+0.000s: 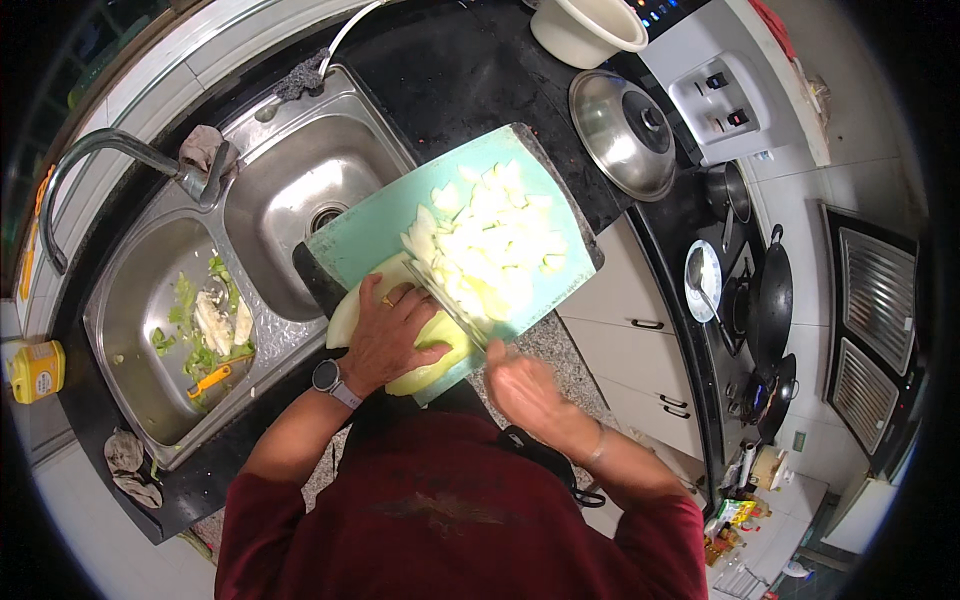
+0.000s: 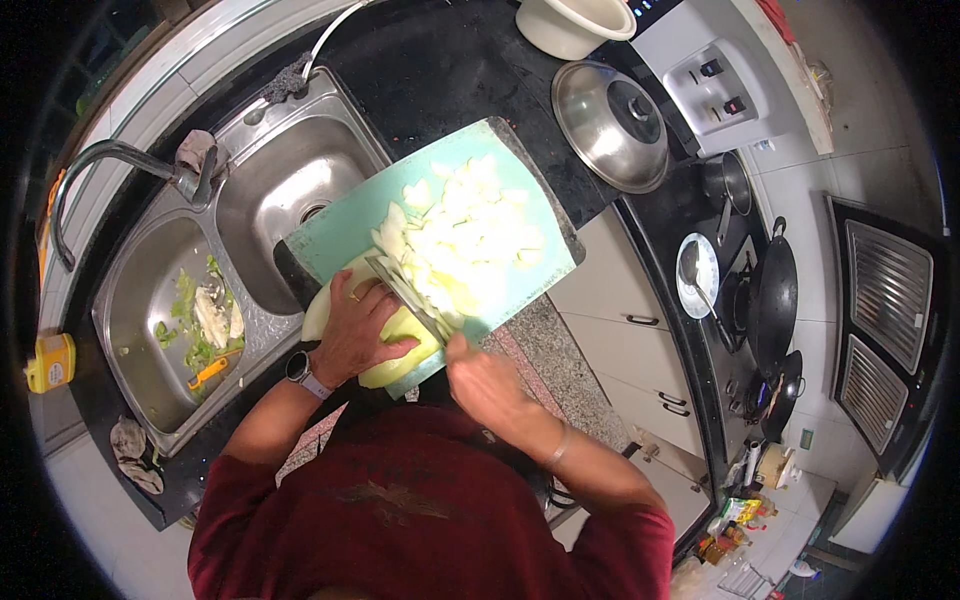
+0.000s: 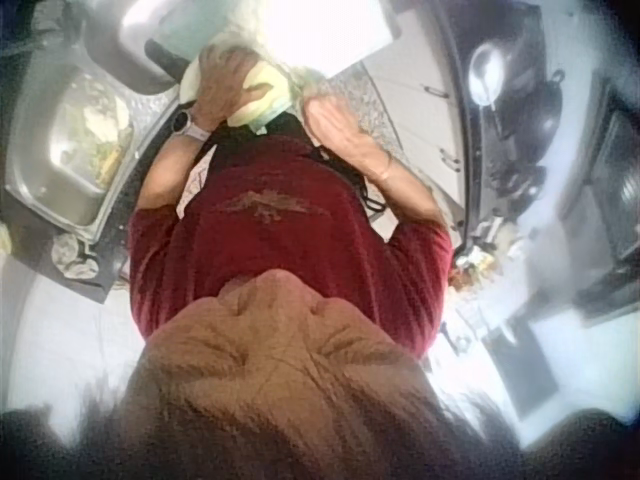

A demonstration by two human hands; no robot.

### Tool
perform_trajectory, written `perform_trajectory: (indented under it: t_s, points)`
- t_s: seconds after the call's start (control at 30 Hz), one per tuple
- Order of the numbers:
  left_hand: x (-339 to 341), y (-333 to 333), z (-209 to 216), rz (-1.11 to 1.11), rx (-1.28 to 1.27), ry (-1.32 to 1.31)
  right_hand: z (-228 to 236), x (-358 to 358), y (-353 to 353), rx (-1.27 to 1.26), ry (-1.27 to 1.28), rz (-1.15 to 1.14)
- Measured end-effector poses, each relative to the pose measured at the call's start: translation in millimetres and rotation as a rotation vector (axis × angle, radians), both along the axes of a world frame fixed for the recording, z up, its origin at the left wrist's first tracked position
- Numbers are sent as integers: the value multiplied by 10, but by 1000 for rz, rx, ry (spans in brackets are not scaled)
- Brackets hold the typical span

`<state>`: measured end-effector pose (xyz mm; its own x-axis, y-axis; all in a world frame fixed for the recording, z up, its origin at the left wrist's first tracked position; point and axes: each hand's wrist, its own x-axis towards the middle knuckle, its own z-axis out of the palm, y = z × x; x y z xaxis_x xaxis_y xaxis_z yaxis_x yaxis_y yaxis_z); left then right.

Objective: The person chops a large vegetable with a cleaver on a cutting board and then uses a ladle to transfer cooked food from a wok into a bowl.

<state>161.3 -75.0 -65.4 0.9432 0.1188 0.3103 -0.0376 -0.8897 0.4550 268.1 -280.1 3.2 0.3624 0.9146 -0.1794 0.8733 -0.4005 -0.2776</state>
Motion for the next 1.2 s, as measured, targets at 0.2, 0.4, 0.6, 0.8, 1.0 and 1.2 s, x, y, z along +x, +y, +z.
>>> perform_trajectory:
  t_s: [0.2, 0.4, 0.6, 0.8, 1.0, 1.2]
  points:
    - [5, 11, 47, -20, -24, -2, -258, 103, 402, 78, -11, -46]
    - [-49, 84, 161, 118, -152, -33, -88, 252, 223, 158, 206, -131]
    - [-182, 429, 202, 389, -135, 347, 20, 324, -1, 161, 217, -218]
    - [-169, 536, 8, 346, -381, 433, 40, 280, -77, 138, 292, -242]
    - [-208, 258, 175, 285, -327, 66, -21, 309, -115, 188, 286, -204]
    - [-364, -230, 192, -4, 172, 30, -41, 376, -153, 169, 345, -182]
